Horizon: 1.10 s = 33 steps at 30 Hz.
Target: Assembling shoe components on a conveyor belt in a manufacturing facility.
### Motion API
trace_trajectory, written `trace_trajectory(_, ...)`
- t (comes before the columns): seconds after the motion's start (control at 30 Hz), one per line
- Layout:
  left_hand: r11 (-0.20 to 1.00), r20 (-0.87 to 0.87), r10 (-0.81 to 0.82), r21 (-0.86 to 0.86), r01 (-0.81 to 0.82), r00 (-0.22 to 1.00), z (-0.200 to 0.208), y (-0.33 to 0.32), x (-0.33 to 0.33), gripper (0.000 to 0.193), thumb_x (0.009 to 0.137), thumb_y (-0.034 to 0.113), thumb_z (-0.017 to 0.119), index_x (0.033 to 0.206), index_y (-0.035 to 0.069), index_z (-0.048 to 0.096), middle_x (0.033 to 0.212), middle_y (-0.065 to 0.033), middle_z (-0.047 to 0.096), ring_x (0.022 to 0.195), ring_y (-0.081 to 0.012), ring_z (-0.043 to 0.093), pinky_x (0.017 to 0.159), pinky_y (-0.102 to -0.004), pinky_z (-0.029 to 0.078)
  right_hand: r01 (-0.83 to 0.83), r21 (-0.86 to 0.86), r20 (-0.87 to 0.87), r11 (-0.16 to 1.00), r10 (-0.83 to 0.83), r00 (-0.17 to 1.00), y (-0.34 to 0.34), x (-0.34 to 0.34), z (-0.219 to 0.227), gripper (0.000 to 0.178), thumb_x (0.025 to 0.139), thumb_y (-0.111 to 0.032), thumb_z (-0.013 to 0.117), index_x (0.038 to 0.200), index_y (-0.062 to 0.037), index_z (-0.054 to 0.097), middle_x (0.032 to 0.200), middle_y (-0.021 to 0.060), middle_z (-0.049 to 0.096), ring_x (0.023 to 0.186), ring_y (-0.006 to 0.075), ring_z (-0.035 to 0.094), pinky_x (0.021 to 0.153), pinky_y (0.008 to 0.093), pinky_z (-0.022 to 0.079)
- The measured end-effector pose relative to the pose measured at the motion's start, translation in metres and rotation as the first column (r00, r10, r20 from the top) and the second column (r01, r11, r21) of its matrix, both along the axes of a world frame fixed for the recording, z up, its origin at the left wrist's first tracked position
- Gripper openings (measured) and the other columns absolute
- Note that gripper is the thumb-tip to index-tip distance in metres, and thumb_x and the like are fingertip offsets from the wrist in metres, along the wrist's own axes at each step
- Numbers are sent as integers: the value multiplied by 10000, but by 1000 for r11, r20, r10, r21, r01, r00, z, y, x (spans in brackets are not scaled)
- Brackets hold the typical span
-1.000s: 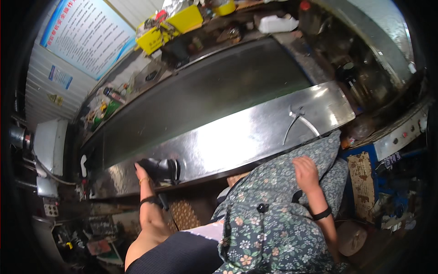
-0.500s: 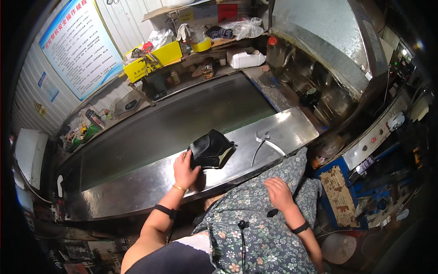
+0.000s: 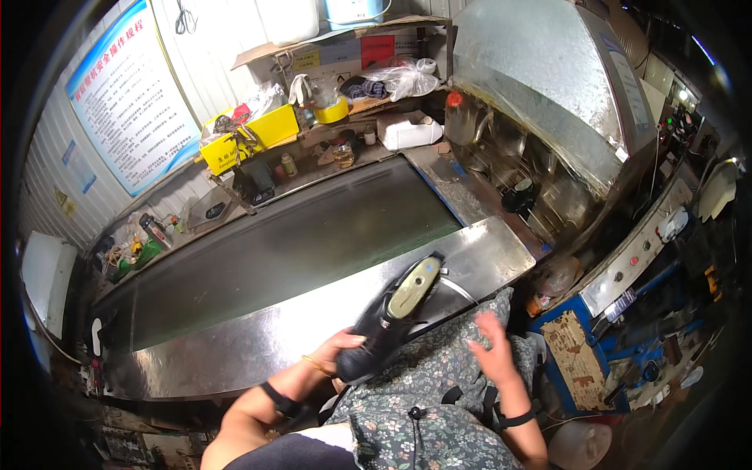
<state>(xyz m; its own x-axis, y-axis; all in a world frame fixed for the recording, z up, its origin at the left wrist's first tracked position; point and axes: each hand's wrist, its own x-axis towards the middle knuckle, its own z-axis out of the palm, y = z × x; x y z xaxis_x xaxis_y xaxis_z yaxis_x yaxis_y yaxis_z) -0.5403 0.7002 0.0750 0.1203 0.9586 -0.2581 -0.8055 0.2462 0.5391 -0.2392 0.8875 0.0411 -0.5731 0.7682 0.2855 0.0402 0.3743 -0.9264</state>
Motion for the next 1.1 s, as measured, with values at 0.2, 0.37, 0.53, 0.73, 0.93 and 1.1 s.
trace_trajectory(0.2,969,-288,-223,39,244,931,50,91,106,578,1041,420,397,1474,37,369,1514,-95,378,1339,-167,413,1140,-309,309,206,-51,-538,977,-200,819,20,41,117,453,965,-112,452,1386,54,433,1335,217,537,1167,286,575,988,376,477)
trace_trajectory(0.37,907,-658,12,324,268,753,28,172,133,588,1012,519,411,1292,15,529,1281,-93,550,1170,-169,498,1022,-303,375,210,435,119,875,-288,950,-21,32,117,337,819,59,528,1131,56,655,1114,234,678,930,319,695,773,383,559)
trace_trajectory(0.53,983,-653,-123,26,184,747,0,175,179,495,947,522,568,900,51,712,878,-38,677,822,-114,583,811,-291,467,74,450,399,890,-275,875,-50,31,125,331,783,-155,739,1032,53,676,1002,308,663,911,449,667,807,444,533)
trace_trajectory(0.73,829,-804,517,556,62,294,-6,162,185,551,888,340,651,1309,26,485,1343,-203,514,1254,-371,480,1056,-441,366,191,44,317,981,-195,928,-1,54,58,459,830,-43,648,1275,27,561,1214,232,627,1095,325,625,936,385,477)
trace_trajectory(0.93,787,-867,462,498,364,188,-2,166,159,692,733,145,727,1352,38,436,1449,-192,399,1412,-439,256,1168,-504,231,492,-218,261,843,-435,862,-67,75,-31,463,980,-165,515,1384,47,437,1323,183,538,1201,249,529,1012,358,420)
trace_trajectory(1.1,956,-762,63,230,179,645,24,183,113,534,833,114,718,1300,28,474,1166,-103,586,1036,-200,597,906,-317,501,236,-487,43,841,-246,968,-22,54,31,322,994,-188,521,1200,37,623,1010,37,654,880,87,570,791,245,472)
